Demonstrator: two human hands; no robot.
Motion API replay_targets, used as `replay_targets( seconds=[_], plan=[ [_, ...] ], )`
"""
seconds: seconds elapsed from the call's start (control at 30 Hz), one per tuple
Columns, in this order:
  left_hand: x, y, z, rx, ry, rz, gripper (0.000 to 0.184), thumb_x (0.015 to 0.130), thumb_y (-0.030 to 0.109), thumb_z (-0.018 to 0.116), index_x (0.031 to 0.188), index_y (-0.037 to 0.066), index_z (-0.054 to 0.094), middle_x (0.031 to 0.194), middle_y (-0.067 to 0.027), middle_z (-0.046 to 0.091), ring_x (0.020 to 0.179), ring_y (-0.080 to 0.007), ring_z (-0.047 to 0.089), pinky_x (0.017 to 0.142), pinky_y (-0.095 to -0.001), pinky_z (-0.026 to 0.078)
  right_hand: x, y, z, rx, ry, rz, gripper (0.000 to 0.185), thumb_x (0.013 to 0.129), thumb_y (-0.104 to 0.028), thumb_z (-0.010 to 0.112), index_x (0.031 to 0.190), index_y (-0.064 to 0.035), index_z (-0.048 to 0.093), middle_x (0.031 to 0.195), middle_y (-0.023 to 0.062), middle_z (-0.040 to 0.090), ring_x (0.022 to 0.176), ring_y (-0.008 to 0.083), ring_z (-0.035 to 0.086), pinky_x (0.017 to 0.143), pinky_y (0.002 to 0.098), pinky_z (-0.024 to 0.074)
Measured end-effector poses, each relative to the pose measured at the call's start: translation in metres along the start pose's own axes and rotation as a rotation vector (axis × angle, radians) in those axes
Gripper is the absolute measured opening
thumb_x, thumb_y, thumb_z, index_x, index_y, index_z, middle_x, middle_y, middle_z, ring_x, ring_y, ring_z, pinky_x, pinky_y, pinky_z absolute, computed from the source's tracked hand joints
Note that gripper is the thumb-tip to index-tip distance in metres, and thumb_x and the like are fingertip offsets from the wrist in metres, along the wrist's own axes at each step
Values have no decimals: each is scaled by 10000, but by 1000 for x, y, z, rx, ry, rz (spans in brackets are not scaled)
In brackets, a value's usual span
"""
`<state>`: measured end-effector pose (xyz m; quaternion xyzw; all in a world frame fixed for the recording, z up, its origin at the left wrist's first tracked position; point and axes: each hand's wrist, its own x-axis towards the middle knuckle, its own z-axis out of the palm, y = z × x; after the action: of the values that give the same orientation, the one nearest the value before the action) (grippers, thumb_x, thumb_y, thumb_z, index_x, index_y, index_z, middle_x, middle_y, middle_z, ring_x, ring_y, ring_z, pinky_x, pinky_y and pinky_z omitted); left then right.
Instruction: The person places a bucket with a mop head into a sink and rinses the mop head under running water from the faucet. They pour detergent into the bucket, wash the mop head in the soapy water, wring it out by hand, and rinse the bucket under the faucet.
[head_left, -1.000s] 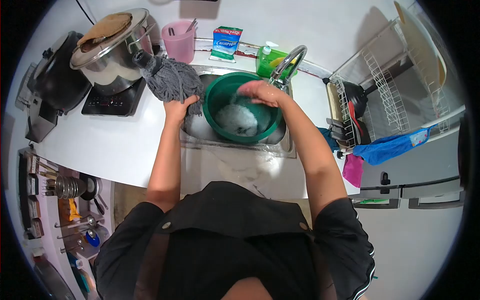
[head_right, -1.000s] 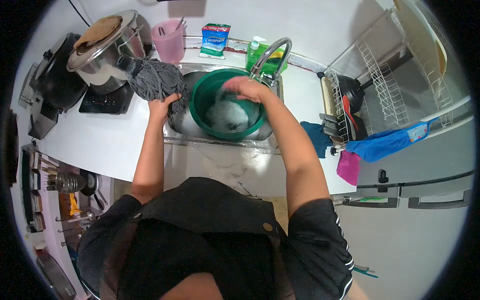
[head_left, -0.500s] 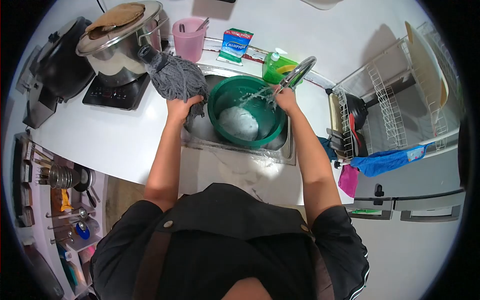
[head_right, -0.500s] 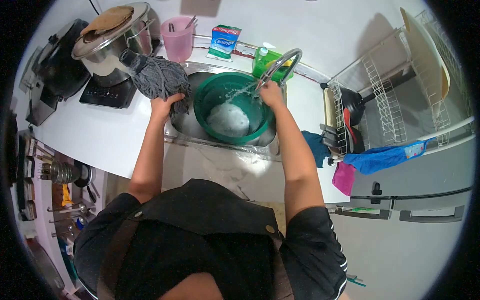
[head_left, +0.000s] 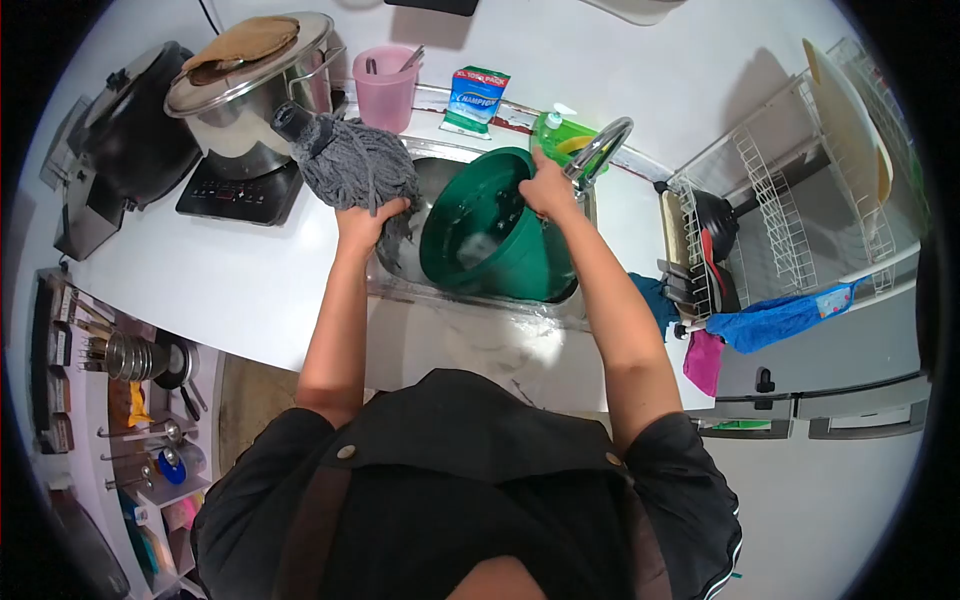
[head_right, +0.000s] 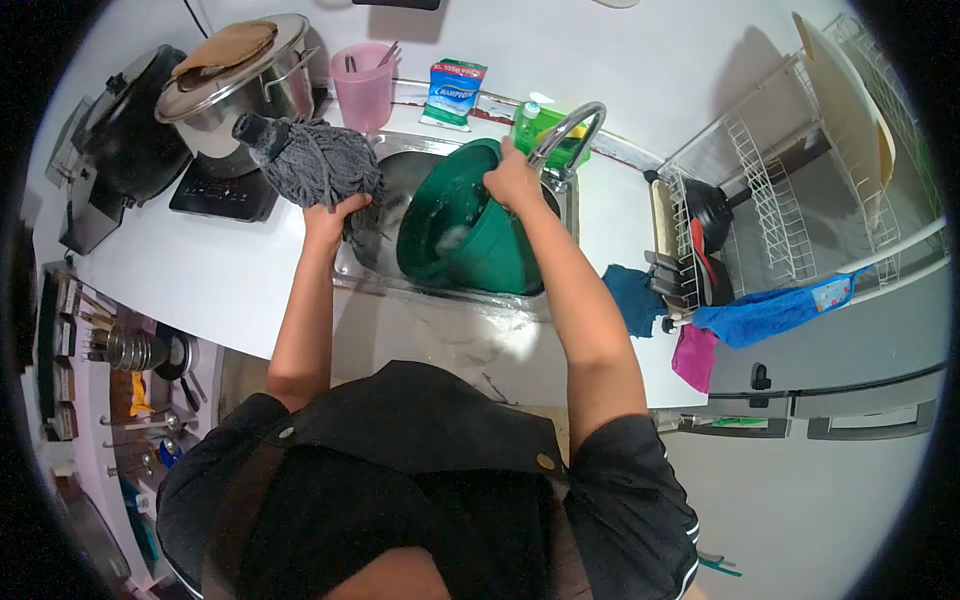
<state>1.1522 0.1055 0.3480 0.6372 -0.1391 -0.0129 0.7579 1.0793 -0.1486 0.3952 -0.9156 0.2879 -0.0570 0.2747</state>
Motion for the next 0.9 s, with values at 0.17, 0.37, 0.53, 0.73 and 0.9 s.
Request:
replay_targets(
  seconds=[0.17,0.37,0.53,0.73,0.9],
  plan=[
    [5,-6,4,-155,-22,-1,493,525,-33,727,984,-9,548,961,-84,579,872,-222,556,796,-319,440,45,-35,29,-680,-57,-217,397,632,-97,615,1018,-12,581,889,247,608,849,321,620,713,372,515],
    [10,-26,7,-136,-67,136,486,529,-3,769,973,10,571,956,-68,599,861,-193,568,785,-306,451,64,-90,48,-745,-131,-183,297,685,-153,634,970,-71,651,1033,149,612,913,290,616,701,317,521],
    [1,-9,0,-194,-96,50,468,553,6,754,987,15,577,952,-56,604,893,-190,562,814,-319,444,57,-144,76,-869,-227,-48,261,700,-202,647,954,-142,657,991,30,625,827,178,618,571,314,496],
    [0,-2,-13,-142,-73,-6,473,548,45,766,985,21,585,958,-59,602,886,-191,559,811,-321,442,54,-168,88,-1014,-253,-27,271,705,-252,651,962,-167,656,958,-6,621,765,137,614,503,329,469],
    [3,-11,-10,-210,-56,-91,495,529,-26,759,987,11,575,952,-74,609,880,-188,569,777,-326,464,49,-157,63,-1030,-400,-78,364,718,-230,640,1065,-121,625,1084,50,610,901,201,624,624,367,524]
  ],
)
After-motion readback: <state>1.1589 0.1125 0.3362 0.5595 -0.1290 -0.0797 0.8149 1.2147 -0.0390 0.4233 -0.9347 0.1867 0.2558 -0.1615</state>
